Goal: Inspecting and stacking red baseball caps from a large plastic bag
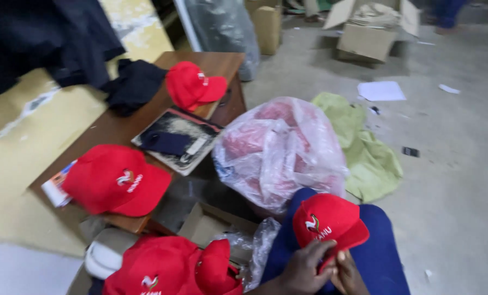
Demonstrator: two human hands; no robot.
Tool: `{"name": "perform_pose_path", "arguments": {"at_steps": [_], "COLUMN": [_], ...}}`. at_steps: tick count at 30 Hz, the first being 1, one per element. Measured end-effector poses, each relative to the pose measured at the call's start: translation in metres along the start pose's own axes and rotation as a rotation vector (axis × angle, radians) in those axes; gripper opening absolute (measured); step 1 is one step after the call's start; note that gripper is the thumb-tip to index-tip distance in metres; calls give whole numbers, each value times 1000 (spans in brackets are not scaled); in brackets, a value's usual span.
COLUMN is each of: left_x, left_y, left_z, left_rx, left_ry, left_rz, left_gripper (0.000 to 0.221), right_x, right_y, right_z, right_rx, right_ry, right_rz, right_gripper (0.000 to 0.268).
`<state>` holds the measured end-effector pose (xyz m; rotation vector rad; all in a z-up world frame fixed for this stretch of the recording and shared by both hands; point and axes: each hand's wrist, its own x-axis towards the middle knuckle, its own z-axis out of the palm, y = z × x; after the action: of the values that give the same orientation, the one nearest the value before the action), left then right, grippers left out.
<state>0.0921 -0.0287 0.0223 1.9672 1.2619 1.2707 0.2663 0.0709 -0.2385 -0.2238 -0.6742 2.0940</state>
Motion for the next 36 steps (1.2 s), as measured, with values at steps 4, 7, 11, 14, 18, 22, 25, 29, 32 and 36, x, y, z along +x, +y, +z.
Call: {"name": "perform_pose_path", "arguments": {"at_steps": [4, 7, 11, 14, 18, 22, 25, 29, 32, 36], "left_x": [-6, -3, -3, -21, -50, -77, -80, -68, -32, 11], "left_y": [-27, -44, -70, -90, -96, -144, -135, -118, -114, -141], "left_z": [-9, -46, -143, -216, -276, -317, -323, -307, -274, -212], "left_rx": [352, 691, 1305, 1507, 1771, 1471, 1456, 1232, 850, 406], "left_ry": [118, 115, 445, 670, 685, 690, 762, 821, 931, 710], "left_rz": [167, 242, 278, 183, -290, -493, -578, -661, -506, -590], "left_gripper": [53, 40, 6, 9, 47, 25, 14, 45, 34, 31], "right_x": [28, 51, 76, 81, 75, 74, 71, 69, 80, 71], "right_y": [-4, -10, -16, -10, -3, 12, 21, 21, 27, 15], "right_z": [29, -11, -76, -117, -141, -158, -158, -164, -148, -78], "right_rx": [158, -72, 12, -36, -265, -383, -438, -465, -425, -508], "right_ry": [-253, -215, -470, -377, -31, 193, 147, 209, 174, 340], "right_rz": [-117, -58, 148, 187, 270, 381, 260, 407, 387, 588], "right_gripper": [56, 72, 48, 42, 41, 37, 34, 34, 34, 39]}}
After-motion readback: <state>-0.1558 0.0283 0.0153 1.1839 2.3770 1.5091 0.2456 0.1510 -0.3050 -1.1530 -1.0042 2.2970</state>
